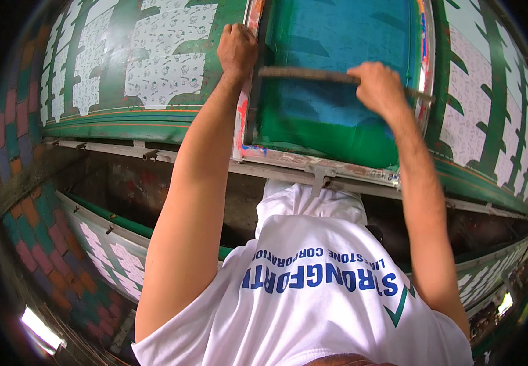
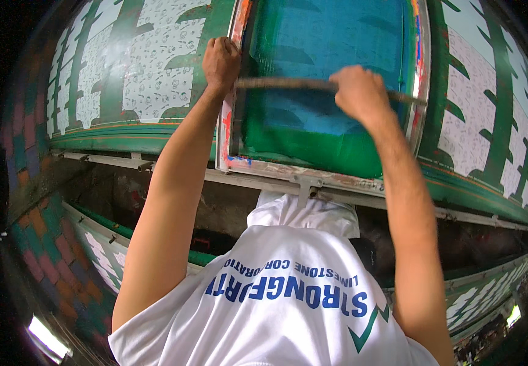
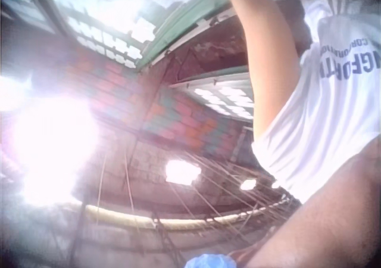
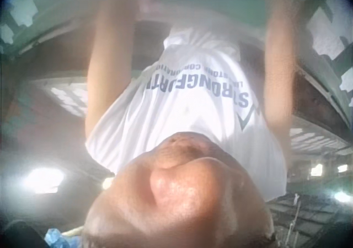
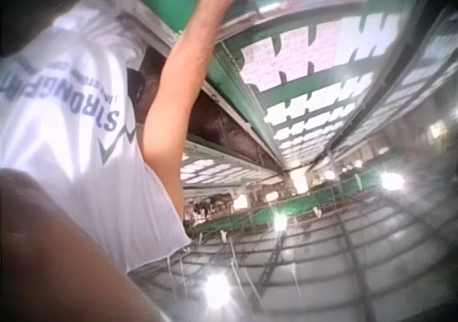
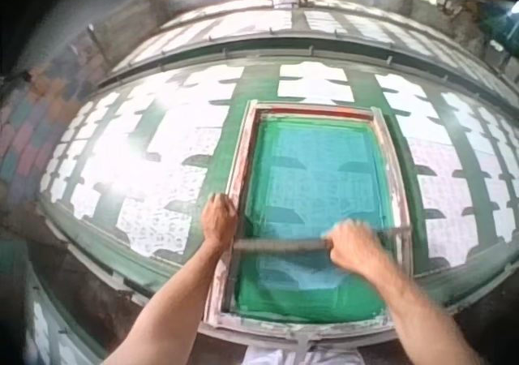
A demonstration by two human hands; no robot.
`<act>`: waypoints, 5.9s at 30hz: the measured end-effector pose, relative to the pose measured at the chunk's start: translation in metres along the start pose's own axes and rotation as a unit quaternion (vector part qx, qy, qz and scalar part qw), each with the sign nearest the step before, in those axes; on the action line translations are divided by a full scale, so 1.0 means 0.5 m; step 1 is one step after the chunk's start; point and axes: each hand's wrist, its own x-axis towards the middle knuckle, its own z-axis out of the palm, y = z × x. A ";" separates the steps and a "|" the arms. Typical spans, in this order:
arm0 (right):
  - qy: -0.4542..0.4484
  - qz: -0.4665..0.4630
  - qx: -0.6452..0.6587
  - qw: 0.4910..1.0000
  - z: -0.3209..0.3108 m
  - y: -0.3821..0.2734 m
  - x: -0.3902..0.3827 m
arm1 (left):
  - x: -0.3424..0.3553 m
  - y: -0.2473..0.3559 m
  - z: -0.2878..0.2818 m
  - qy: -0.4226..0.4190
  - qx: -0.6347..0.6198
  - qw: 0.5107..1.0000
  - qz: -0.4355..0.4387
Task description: The person uses a squeegee to pull cyan ink across a screen-printing frame mounted on a large curved surface. They repeatedly reposition the frame and pull the squeegee to spread ink evenly over the mesh, working along the curved wall in a workshop setting.
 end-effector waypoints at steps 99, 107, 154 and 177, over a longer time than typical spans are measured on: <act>0.227 0.231 0.281 0.903 0.016 1.228 -0.797 | -0.306 0.953 0.291 -0.025 0.085 0.996 0.000; 0.229 0.243 0.262 0.905 0.021 1.214 -0.798 | -0.321 0.936 0.332 -0.056 0.097 0.993 -0.025; 0.145 0.011 -0.070 0.987 -0.132 0.932 -0.234 | -0.318 0.891 0.358 -0.048 -0.007 0.999 -0.014; 0.107 0.006 -0.062 0.992 -0.281 1.077 0.077 | -0.313 0.930 0.350 -0.040 0.076 0.995 -0.046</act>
